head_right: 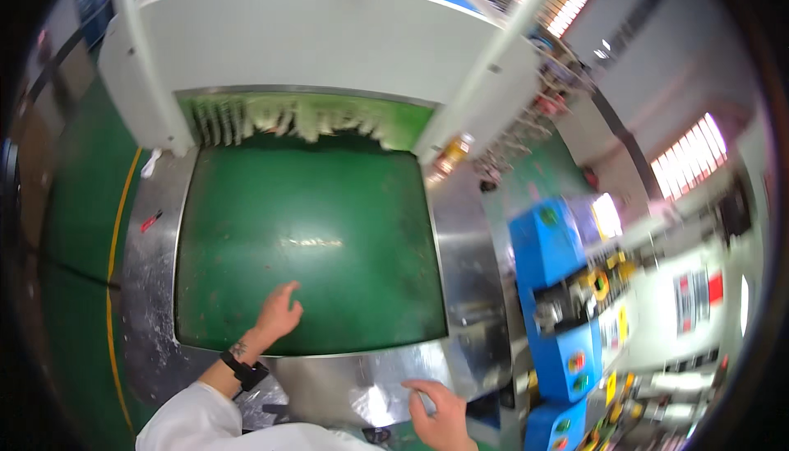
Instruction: The recorder uses an EVA MD sole wrinkle removing machine to treat various pairs of shoes in a factory production line.
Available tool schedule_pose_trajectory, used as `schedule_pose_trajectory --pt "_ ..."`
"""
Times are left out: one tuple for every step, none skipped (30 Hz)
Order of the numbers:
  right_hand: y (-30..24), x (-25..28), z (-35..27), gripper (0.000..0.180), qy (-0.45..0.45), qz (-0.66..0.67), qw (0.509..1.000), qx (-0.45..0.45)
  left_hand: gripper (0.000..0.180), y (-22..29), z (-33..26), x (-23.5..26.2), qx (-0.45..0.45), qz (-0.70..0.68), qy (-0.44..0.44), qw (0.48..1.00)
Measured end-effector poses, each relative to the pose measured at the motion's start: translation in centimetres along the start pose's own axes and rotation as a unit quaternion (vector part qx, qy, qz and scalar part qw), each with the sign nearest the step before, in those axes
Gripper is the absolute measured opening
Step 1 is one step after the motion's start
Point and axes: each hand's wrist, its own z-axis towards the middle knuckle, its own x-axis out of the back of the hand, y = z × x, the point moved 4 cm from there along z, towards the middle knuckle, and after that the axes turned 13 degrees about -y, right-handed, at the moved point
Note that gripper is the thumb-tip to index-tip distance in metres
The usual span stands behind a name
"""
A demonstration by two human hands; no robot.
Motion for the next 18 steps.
schedule_pose_trajectory --pt "-0.3 -0.7 4.5 0.017 -0.057 0.006 0.997 0.059 0.050 -3.4 0.5 1.4 0.033 0.016 0.040 0.999" --pt "-0.4 -1.8 9.4 0.018 -0.091 0.006 0.995 0.046 0.050 -6.2 0.7 1.9 0.047 0.011 0.052 0.997" --pt "-0.4 -4.0 14.5 0.020 -0.120 0.011 0.992 0.030 0.050 -9.4 0.4 2.5 0.069 0.030 0.115 0.990" --pt "-0.7 -6.4 18.9 0.024 -0.159 -0.030 0.983 0.083 0.049 -12.3 0.5 3.3 0.084 0.048 0.177 0.979" --pt "-0.9 -9.0 23.0 0.028 -0.198 -0.070 0.968 0.135 0.049 -15.5 0.2 3.2 0.089 0.046 0.184 0.978" --pt "-1.4 -12.2 26.8 0.033 -0.251 -0.049 0.955 0.149 0.050 -18.5 -0.8 2.7 0.117 0.121 0.197 0.966" --pt "-2.0 -14.5 30.5 0.038 -0.299 -0.039 0.940 0.159 0.051 -20.0 0.0 1.9 0.138 0.187 0.210 0.950" --pt "-1.8 -16.2 34.6 0.039 -0.285 -0.133 0.914 0.258 0.051 -20.4 1.2 1.6 0.145 0.176 0.215 0.949" --pt "-0.9 -17.2 38.3 0.041 -0.268 -0.224 0.870 0.349 0.052 -19.7 1.9 1.0 0.135 0.176 0.195 0.956" --pt "-0.6 -18.2 42.5 0.042 -0.287 -0.304 0.841 0.344 0.053 -19.5 2.0 1.0 0.132 0.182 0.173 0.959" --pt "-0.5 -20.4 46.9 0.043 -0.305 -0.371 0.808 0.343 0.053 -19.9 1.8 1.4 0.153 0.182 0.168 0.957" --pt "1.7 -22.4 52.9 0.045 -0.264 -0.486 0.729 0.404 0.054 -19.8 2.5 1.9 0.137 0.170 0.169 0.961" --pt "0.8 -22.7 57.9 0.043 -0.166 -0.559 0.624 0.520 0.054 -19.6 3.1 1.8 0.124 0.156 0.166 0.966" --pt "-1.7 -23.3 62.3 0.037 -0.035 -0.581 0.552 0.597 0.054 -19.8 3.0 1.9 0.129 0.164 0.168 0.964" --pt "-4.5 -24.0 67.2 0.034 -0.081 -0.542 0.657 0.518 0.054 -20.3 3.2 2.1 0.149 0.176 0.150 0.961" --pt "-8.7 -24.6 69.8 0.032 -0.142 -0.503 0.765 0.376 0.054 -20.6 2.9 2.5 0.155 0.170 0.155 0.961" --pt "-11.3 -24.0 71.9 0.032 -0.163 -0.466 0.834 0.246 0.053 -20.4 3.0 2.5 0.148 0.158 0.161 0.963" --pt "-11.8 -24.3 74.7 0.035 -0.188 -0.459 0.832 0.250 0.053 -20.4 3.4 1.9 0.151 0.166 0.143 0.964"
